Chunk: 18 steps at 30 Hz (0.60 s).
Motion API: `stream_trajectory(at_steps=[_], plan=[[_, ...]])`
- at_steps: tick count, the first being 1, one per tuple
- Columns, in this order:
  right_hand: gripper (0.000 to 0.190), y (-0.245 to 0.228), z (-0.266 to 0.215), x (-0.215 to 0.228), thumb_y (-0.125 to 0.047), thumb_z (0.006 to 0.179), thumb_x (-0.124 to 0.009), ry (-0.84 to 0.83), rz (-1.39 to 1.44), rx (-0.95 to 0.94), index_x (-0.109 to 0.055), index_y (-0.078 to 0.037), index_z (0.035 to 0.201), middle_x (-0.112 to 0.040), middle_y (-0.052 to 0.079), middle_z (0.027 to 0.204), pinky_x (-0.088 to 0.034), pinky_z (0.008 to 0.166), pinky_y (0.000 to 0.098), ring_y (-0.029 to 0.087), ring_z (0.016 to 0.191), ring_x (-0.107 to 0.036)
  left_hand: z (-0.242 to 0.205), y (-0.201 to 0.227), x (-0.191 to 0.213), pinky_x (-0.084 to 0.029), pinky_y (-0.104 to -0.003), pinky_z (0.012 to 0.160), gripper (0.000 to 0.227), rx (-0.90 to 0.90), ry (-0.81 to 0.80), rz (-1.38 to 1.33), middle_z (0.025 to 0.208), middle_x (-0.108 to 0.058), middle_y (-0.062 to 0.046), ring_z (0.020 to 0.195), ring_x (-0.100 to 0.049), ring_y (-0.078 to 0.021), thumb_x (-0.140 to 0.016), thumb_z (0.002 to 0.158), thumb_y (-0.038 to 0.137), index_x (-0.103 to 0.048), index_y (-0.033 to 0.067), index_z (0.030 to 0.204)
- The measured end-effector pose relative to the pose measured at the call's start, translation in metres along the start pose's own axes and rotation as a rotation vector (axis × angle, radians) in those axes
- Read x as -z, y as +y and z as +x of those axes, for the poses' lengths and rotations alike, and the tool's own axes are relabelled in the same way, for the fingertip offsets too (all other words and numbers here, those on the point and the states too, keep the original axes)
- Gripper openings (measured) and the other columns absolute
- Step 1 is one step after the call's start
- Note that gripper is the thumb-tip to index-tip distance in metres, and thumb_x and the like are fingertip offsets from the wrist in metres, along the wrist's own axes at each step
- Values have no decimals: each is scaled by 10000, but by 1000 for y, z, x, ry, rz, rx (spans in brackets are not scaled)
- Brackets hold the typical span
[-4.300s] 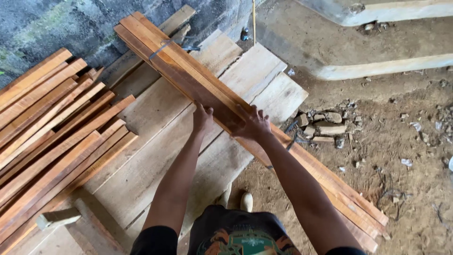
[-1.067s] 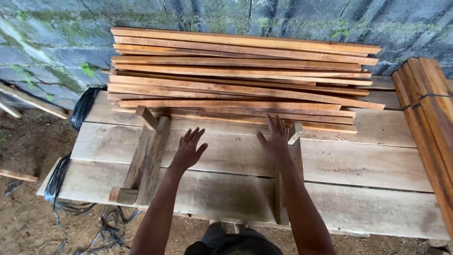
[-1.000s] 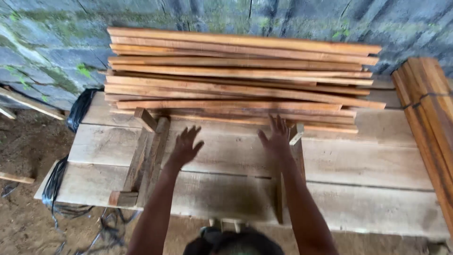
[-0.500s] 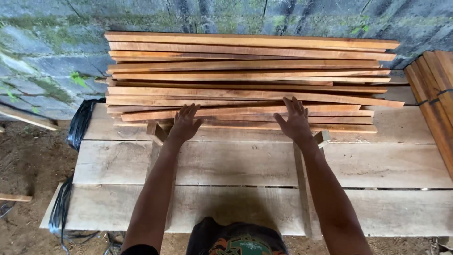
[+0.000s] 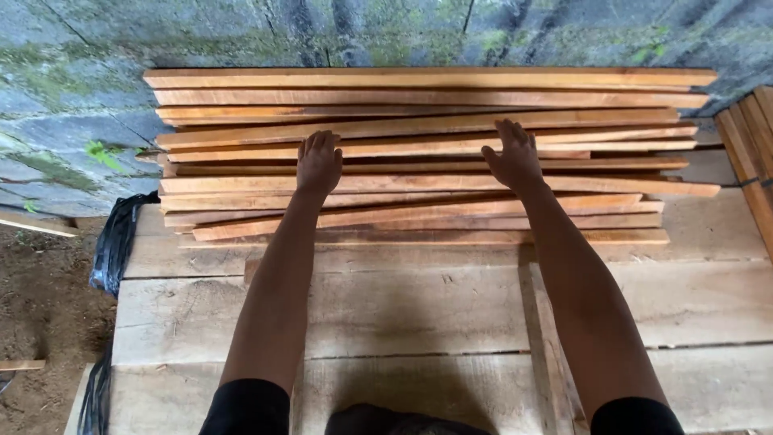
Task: The recorder is bundling thin wood strips together using ties on a workbench.
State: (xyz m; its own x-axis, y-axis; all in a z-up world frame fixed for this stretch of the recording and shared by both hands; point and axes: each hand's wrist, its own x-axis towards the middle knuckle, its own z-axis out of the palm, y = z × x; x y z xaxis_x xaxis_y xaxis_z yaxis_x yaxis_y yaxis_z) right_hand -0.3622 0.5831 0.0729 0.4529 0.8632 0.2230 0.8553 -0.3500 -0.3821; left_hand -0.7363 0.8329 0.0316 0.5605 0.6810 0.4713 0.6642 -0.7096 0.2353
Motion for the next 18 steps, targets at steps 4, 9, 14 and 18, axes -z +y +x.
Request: stream_trajectory(at_steps=[4,9,14,18], plan=[[650,-19,37,14,-240,917,-742,89,-40,26,-529,-80,1510,-502,200,1543,-305,1169,677,439,1448,-433,44,-4,0,-436,-522,1084,378,-105,59,76,1312,-594,-112,1293,-555,-329,-660,891,172,-639,135,1266],[691,-26,72,20,-176,974,-673,84,-36,-22,-412,-66,1603,-358,227,1653,-227,1229,641,435,1521,-319,87,-8,4,-395,-528,1143,469,-157,39,129,1488,-484,-159,1403,-467,-345,-673,928,109,-564,61,1382],[744,-21,90,13,-195,987,-634,37,-77,-45,-324,-101,1658,-320,182,1693,-105,1274,567,371,1560,-285,102,-12,-13,-319,-552,1190,618,-201,-29,183,1513,-444,-173,1458,-432,-332,-681,964,136,-439,59,1528],[701,20,107,-17,-204,876,-803,245,-235,108,-542,-48,1508,-517,176,1482,-267,1198,591,375,1414,-458,112,-13,-42,-327,-577,1168,655,-159,20,300,1438,-444,-163,1406,-439,-325,-772,932,206,-459,76,1492]])
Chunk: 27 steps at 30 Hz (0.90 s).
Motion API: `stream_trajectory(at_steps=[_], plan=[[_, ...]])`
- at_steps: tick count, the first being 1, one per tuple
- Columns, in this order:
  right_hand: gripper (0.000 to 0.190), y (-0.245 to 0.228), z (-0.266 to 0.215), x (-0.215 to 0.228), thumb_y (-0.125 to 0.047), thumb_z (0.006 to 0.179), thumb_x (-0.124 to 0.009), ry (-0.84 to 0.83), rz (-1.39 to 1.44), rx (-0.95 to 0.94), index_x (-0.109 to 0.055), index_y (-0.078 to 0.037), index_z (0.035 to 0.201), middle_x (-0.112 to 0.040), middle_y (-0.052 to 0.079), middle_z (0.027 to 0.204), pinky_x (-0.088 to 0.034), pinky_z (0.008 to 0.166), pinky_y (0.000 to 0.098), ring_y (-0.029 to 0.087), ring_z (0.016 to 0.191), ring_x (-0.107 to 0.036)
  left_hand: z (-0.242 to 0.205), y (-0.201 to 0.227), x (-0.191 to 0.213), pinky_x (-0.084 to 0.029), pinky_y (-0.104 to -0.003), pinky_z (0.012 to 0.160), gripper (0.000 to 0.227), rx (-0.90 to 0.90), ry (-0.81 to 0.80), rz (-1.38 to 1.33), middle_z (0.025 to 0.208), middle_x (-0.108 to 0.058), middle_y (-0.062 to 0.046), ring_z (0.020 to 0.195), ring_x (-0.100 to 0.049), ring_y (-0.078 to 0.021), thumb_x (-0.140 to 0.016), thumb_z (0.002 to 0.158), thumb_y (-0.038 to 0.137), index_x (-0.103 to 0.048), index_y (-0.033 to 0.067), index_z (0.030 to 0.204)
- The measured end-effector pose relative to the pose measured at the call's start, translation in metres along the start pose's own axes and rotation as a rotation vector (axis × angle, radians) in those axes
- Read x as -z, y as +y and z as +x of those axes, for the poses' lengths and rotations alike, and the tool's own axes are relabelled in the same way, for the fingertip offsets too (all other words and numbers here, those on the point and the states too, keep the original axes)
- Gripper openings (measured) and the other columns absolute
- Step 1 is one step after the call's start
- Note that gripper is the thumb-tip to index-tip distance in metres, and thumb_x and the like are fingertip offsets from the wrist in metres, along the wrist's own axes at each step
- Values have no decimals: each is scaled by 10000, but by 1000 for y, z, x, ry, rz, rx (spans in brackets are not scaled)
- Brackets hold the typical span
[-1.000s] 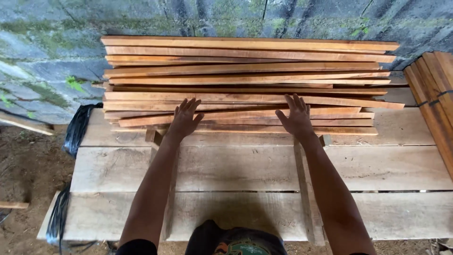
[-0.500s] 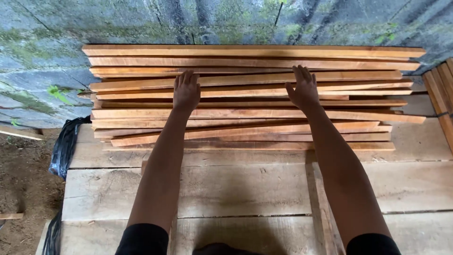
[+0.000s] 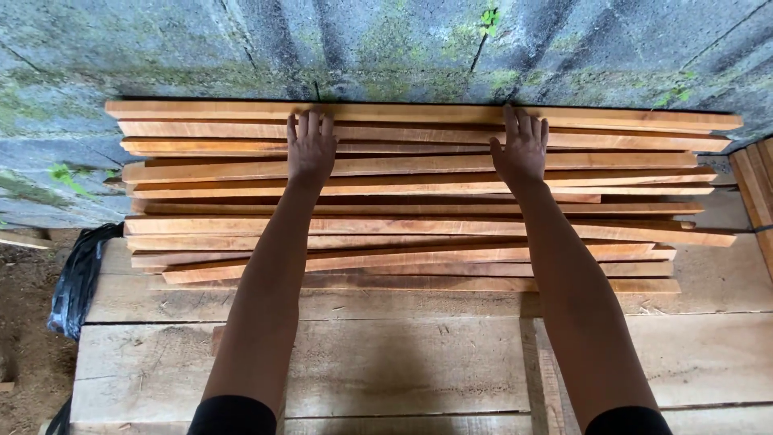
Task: The recorder is bundling thin wood strips together using ties on a workbench.
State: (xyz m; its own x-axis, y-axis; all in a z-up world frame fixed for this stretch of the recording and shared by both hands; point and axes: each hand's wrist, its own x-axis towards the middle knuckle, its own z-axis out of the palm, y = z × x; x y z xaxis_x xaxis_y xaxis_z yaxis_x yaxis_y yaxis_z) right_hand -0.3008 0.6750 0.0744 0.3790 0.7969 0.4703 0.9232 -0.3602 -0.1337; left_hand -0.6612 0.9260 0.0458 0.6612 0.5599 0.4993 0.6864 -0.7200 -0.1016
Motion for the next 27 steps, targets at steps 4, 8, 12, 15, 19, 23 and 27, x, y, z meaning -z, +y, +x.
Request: stream_trajectory(at_steps=[4,8,12,15,19,23,27], plan=[[682,22,14,-21,-286,728,-916,206,-186,102,-657,-151,1344,-516,88,1200,-390,1080,542,335,1134,-531,9,-6,-35,-308,-595,1135,750,60,44,110,1247,-467,-105,1227,-486,-306,-890,806,307,-507,163,1435],[377,38,25,-36,-342,768,-893,342,-377,160,-673,-197,1037,-494,34,1048,-440,1032,519,289,1044,-578,23,-3,-24,-336,-565,1104,275,84,106,206,1162,-483,-56,1157,-501,-272,-726,931,277,-555,209,1135],[294,29,1,-11,-425,944,-774,293,-414,178,-646,-198,1080,-553,24,1044,-388,1131,582,267,1086,-634,14,-5,1,-317,-618,1141,136,-34,269,257,1155,-565,-75,1159,-559,-272,-643,983,215,-576,183,1098],[302,31,-22,10,-438,1029,-701,310,-437,196,-604,-178,1150,-618,52,1138,-398,1156,594,251,1138,-669,2,-2,29,-301,-574,1212,188,-60,232,254,1129,-602,-10,1205,-587,-203,-578,1025,245,-574,158,1192],[314,10,-57,60,-392,1056,-592,331,-330,235,-583,-147,1252,-575,65,1086,-387,1159,592,274,1105,-656,-34,11,99,-308,-541,1190,297,-138,222,115,1121,-540,-74,1162,-560,-244,-511,1043,250,-523,98,1297],[420,-20,-99,114,-406,1146,-399,391,-97,290,-547,-41,1294,-520,159,1098,-368,1146,599,376,1087,-587,-85,24,151,-324,-510,1091,374,-104,302,-105,1061,-506,-88,1042,-555,-282,-461,1037,336,-557,90,1301],[558,-23,-155,122,-471,1135,-351,341,-40,292,-523,-14,1407,-476,153,1092,-344,1059,581,396,1061,-514,-143,31,178,-280,-525,1078,671,-73,284,-230,1093,-507,-71,999,-526,-268,-505,974,718,-603,154,1324]])
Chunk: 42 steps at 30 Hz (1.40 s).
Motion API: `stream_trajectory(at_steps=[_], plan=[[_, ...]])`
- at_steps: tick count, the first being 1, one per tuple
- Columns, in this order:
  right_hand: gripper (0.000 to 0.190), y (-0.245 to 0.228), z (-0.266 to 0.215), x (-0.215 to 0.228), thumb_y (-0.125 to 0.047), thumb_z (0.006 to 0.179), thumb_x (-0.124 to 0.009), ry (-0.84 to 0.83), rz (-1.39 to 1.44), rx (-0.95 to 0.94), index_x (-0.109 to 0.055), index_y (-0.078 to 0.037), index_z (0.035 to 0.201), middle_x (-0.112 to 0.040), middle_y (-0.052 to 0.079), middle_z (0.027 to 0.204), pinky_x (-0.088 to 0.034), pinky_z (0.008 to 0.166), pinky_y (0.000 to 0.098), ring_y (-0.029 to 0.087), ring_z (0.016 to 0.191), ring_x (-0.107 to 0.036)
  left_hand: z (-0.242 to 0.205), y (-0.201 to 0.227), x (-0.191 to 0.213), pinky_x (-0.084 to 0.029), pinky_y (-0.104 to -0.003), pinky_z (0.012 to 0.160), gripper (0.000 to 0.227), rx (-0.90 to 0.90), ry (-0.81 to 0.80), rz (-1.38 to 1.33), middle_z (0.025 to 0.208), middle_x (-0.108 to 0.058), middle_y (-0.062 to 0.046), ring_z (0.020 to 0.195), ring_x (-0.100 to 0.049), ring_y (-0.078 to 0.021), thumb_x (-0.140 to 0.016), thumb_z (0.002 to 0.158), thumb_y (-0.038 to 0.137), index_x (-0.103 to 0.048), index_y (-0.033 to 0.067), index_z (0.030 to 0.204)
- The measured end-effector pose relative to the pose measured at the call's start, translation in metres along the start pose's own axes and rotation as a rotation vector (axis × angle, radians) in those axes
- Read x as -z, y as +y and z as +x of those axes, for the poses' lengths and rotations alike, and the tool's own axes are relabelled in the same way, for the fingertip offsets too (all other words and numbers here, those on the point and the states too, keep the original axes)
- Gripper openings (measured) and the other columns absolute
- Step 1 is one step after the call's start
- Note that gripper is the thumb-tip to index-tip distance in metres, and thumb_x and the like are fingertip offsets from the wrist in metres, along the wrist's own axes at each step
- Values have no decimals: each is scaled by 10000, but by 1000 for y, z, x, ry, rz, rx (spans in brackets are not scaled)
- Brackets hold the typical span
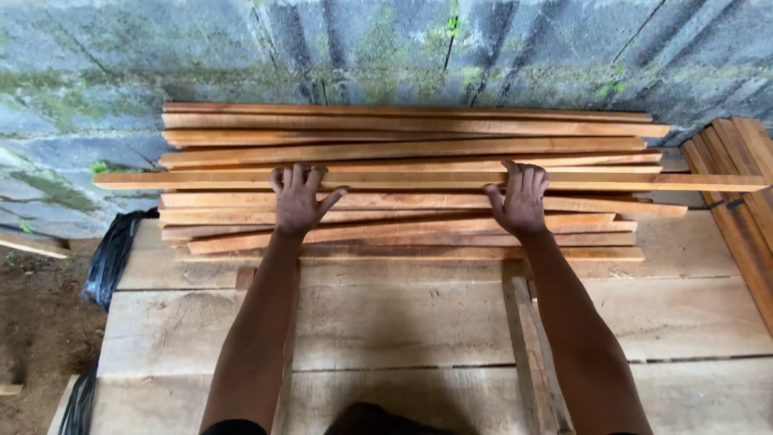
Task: The recorder is bundling thin wood strips together using ties on a workbench.
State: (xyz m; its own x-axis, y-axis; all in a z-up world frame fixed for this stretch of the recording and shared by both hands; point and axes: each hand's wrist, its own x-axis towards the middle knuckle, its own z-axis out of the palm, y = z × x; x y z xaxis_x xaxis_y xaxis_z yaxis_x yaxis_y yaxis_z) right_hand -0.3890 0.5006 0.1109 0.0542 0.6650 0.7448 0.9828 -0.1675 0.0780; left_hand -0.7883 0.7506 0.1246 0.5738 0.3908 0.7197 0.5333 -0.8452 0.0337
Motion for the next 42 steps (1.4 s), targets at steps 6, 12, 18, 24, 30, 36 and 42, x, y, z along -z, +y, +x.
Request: stream_trajectory(at_steps=[6,12,18,24,30,36,42], plan=[[607,-39,-51,50,-599,1016,-603,37,113,-17,-587,-37,1244,-441,133,1041,-322,987,543,382,994,-464,-72,22,32,-301,-526,1027,533,52,20,14,1055,-525,-65,1014,-558,-301,-594,976,662,-620,154,1136],[598,-66,-166,51,-653,997,-569,10,82,-86,-581,-91,1201,-472,128,1115,-301,1008,557,391,1080,-462,-184,48,52,-309,-576,1019,566,132,-33,105,1000,-547,-86,959,-576,-338,-600,925,715,-594,151,966],[584,-113,-238,67,-615,928,-656,-129,104,-212,-585,-114,1220,-499,127,1158,-319,1041,602,417,1142,-505,-231,77,72,-302,-520,1049,504,154,-100,2,1010,-546,-55,972,-582,-285,-581,939,675,-629,204,1111],[582,-113,-259,31,-639,909,-656,-252,64,-190,-572,-138,1193,-527,98,1129,-357,1006,573,361,1114,-552,-265,73,17,-341,-512,1033,509,193,-207,-40,1033,-566,-44,992,-589,-282,-651,884,660,-622,210,1120],[609,-118,-252,37,-692,897,-596,-302,-48,-131,-600,-144,1163,-566,91,1136,-405,1083,541,335,1173,-573,-281,72,-2,-364,-530,1120,549,210,-232,35,1085,-595,-63,1087,-613,-293,-644,843,690,-631,226,1135],[617,-121,-240,49,-695,908,-564,-365,-61,-145,-609,-194,1264,-576,59,1214,-394,1124,522,305,1238,-556,-261,79,19,-375,-523,1144,621,225,-240,-15,1204,-628,-62,1189,-619,-288,-678,794,719,-637,240,1186],[525,-121,-241,50,-545,1088,-443,-577,87,-279,-563,-206,1470,-589,93,1393,-309,1214,534,321,1386,-506,-264,80,17,-264,-529,1240,547,341,-394,-53,1462,-579,-20,1433,-477,-261,-493,993,660,-596,343,1427]])
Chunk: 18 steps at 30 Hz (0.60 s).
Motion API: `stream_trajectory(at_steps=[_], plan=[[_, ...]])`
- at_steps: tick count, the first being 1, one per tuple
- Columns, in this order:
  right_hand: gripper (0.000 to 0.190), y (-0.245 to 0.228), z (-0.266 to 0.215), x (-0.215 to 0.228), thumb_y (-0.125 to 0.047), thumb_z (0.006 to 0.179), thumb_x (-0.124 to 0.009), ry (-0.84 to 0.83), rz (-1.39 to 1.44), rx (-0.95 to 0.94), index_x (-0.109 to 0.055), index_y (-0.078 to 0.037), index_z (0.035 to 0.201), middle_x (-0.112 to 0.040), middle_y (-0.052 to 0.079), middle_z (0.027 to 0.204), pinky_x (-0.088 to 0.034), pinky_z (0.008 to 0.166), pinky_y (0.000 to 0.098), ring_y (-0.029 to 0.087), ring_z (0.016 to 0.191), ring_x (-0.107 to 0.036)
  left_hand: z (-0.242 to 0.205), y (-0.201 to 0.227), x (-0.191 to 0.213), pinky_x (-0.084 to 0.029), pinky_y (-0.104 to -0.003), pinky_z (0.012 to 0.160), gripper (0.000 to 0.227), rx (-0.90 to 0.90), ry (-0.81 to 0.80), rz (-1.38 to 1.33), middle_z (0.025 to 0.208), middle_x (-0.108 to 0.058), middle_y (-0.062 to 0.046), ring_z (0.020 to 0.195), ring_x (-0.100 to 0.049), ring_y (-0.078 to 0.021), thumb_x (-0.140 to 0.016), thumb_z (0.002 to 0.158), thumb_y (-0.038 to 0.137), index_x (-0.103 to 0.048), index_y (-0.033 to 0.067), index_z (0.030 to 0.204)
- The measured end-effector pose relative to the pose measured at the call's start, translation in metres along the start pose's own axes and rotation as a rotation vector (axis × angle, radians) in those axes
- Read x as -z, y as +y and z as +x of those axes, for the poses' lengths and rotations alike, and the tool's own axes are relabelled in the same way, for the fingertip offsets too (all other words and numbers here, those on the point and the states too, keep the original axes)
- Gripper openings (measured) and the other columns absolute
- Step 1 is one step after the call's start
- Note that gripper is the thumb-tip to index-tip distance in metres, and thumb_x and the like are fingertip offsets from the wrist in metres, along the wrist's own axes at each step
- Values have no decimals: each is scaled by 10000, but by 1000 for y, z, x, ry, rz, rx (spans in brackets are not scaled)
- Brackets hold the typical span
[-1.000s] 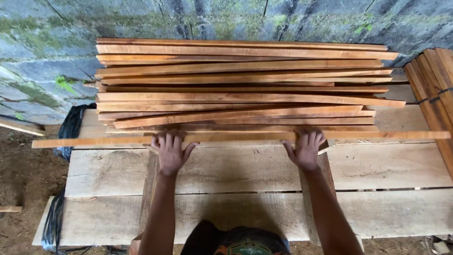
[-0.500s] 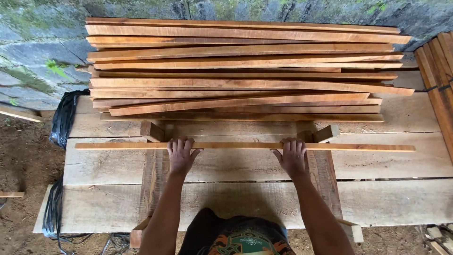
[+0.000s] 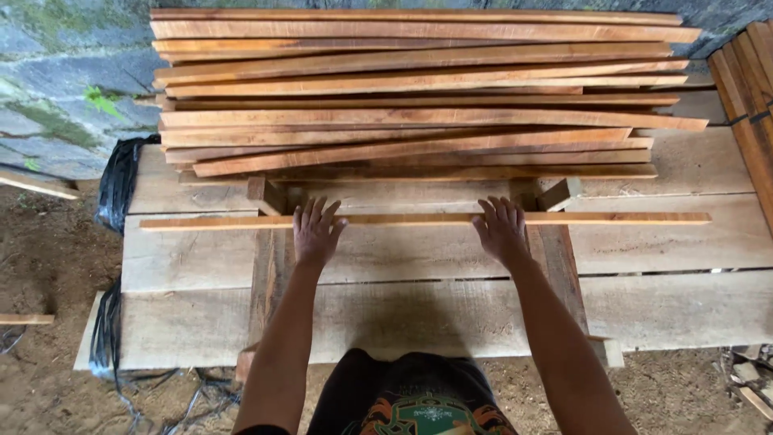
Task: The recorder is bundling thin wood strips together using ties on a workbench.
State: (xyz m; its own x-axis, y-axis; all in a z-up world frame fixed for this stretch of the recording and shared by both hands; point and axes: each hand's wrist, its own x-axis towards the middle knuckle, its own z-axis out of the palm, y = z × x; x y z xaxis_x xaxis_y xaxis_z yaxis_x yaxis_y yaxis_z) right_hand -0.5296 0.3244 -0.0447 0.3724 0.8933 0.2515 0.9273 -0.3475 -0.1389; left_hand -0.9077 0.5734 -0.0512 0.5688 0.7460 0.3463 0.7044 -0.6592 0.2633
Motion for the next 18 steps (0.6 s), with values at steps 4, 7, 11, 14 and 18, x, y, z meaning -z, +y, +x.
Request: stream_trajectory(at_steps=[4,7,11,14,18], plan=[[549,-2,0,-1,-584,1064,-477,22,-20,-25,-577,-212,1455,-576,87,1448,-281,1220,550,328,1415,-482,0,9,4,-217,-549,1266,525,80,-51,23,1497,-566,-1,1485,-427,-258,-491,998,666,-604,366,1414],[559,-11,-5,0,-552,1034,-543,227,-63,63,-612,-158,1425,-600,129,1380,-332,1177,546,344,1360,-521,-6,17,17,-224,-576,1255,525,96,-24,4,1522,-548,-29,1499,-406,-290,-532,985,635,-610,342,1414],[586,-23,-28,5,-524,1032,-560,342,-104,48,-609,-111,1443,-584,177,1436,-344,1178,568,373,1384,-516,-29,25,16,-267,-580,1225,536,86,35,63,1565,-510,-32,1511,-390,-295,-535,976,637,-601,342,1418],[562,-32,-42,12,-389,1034,-578,281,-75,13,-565,-71,1497,-553,224,1505,-352,1174,584,413,1423,-493,-44,28,15,-267,-597,1220,518,82,51,102,1600,-473,-70,1506,-397,-313,-504,1042,523,-503,350,1530],[512,-27,-42,16,-353,1087,-501,277,-48,35,-574,-73,1509,-580,223,1483,-358,1182,551,399,1414,-513,-45,24,6,-280,-607,1210,533,73,70,96,1603,-471,-87,1496,-409,-329,-489,1052,539,-517,319,1535]])
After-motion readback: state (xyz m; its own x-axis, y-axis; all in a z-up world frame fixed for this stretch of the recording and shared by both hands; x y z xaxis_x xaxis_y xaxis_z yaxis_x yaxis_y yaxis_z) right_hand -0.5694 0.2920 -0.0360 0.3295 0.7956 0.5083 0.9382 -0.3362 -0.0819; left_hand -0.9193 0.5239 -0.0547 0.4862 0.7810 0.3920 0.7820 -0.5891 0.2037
